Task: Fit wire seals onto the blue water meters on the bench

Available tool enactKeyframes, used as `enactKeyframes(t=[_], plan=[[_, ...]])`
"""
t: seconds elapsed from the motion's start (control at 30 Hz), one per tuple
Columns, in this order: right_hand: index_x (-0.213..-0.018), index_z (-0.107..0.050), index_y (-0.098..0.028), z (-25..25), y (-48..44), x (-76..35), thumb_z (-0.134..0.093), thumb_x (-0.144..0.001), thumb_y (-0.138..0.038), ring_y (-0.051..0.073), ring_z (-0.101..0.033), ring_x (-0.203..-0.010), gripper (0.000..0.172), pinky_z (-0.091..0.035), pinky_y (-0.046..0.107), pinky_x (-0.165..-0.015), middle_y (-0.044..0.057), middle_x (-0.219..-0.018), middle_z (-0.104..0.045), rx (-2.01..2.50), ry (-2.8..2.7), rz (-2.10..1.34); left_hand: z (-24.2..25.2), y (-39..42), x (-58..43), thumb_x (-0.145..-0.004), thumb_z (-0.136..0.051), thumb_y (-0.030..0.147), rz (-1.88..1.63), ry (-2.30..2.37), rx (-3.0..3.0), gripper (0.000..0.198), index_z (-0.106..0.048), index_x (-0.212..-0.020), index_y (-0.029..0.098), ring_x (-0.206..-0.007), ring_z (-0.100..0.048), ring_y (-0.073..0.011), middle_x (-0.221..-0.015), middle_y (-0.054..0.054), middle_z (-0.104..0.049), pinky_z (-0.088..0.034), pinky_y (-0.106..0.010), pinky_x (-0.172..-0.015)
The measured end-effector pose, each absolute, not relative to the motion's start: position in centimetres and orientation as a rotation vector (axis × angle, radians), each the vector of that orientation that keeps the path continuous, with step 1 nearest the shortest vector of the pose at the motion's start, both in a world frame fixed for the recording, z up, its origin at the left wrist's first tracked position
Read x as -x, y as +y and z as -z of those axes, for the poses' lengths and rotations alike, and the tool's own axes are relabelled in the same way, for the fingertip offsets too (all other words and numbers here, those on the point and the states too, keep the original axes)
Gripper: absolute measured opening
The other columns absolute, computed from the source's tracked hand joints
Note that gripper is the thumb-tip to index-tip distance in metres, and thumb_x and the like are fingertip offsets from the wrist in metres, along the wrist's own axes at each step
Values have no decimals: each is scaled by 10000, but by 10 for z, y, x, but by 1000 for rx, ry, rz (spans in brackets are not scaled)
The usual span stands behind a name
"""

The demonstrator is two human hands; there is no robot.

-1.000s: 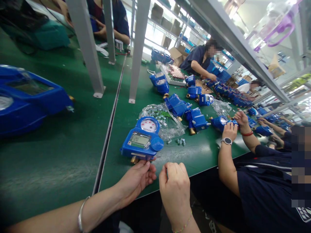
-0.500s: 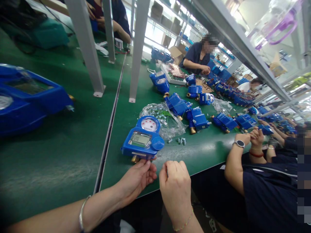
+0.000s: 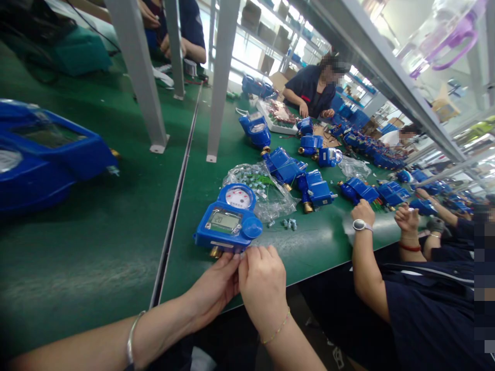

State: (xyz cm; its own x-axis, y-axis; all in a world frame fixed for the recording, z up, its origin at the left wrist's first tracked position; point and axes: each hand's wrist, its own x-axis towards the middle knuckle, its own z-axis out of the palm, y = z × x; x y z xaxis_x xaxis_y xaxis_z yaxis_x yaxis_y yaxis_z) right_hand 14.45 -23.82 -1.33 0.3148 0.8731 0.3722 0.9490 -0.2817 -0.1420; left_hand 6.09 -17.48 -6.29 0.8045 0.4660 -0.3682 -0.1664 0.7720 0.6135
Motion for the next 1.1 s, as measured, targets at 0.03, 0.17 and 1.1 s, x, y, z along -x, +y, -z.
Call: enactKeyframes(t=[0.03, 0.17, 1.1], plan=[[-756, -567, -186, 16, -238, -145, -422, -877, -177, 189, -527, -728, 189, -390, 310, -699, 38, -697, -578, 2252, -1612, 286, 62, -175, -61, -873, -522, 358, -354, 553, -632, 168, -475, -930, 207, -571, -544, -82, -671, 36, -548, -423, -167, -531], [-936, -588, -174, 21, -247, -149, -427, -865, -176, 185, -566, -809, 176, -429, 302, -735, 57, -844, -616, 2204, -1476, 82, 58, -178, -54, -881, -450, 417, -229, 658, -832, 253, -463, -777, 187, -345, -448, -62, -514, 54, -499, -206, -131, -322], [-813, -595, -209, 49, -289, -134, -651, -792, -319, 84, -551, -711, 124, -448, 206, -618, 1, -823, -573, 923, -129, -877, 9, -145, -21, -897, -345, 182, -320, -47, -2072, 236, -442, -683, 197, -663, -436, -166, -677, -11, -489, -349, -276, -692]])
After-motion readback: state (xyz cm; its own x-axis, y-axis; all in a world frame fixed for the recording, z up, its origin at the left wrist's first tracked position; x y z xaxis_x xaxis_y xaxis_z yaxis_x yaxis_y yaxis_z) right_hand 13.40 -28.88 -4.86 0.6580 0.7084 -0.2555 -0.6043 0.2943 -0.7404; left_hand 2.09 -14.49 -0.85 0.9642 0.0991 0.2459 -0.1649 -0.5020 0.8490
